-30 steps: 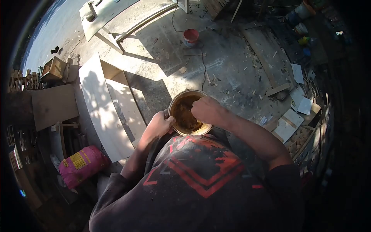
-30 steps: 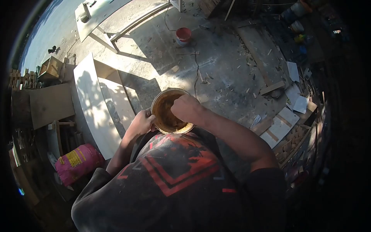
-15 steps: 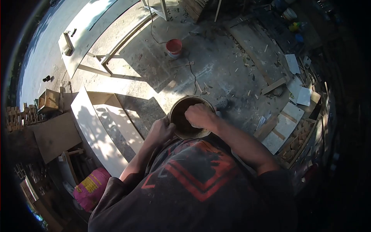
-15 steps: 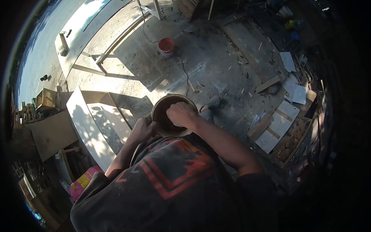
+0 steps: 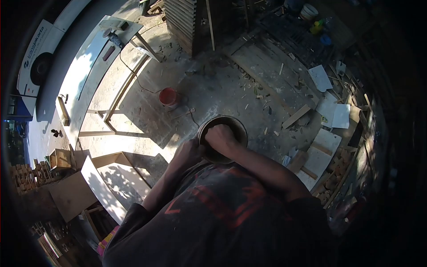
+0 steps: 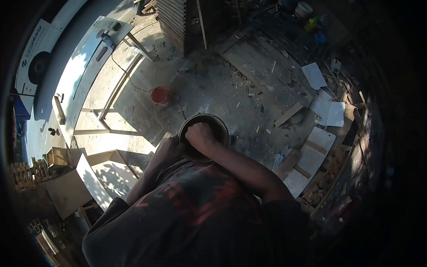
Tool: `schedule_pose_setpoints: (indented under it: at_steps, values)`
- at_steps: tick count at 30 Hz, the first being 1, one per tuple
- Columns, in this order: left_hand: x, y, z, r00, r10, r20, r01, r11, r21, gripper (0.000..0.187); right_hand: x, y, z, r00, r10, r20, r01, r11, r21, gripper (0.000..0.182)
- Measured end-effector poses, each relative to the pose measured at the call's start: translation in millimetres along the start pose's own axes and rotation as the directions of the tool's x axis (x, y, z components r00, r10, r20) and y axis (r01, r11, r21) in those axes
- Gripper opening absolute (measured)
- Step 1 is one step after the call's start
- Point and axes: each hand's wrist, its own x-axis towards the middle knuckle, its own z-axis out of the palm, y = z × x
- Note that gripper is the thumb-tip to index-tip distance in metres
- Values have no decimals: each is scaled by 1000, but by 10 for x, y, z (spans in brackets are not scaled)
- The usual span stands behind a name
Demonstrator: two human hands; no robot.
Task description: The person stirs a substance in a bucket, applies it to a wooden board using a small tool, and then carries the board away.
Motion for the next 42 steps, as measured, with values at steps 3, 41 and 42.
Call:
schedule_pose_setpoints:
  at_steps: [3,41,42]
  values:
    - [439,536,-17,999,13,-41,-14,1000,-15,36,-112,569,-339,999,-22,42,22,1000,11,13]
    - [12087,6349,-491,852,59,520,-259,911,320,33,2404,11694,-408,448,737,507,-7,-564,826,51]
    - [12590,6365,-382,846,81,527,-308,881,360,31,2504,12102,-407,453,717,530,0,-594,804,51]
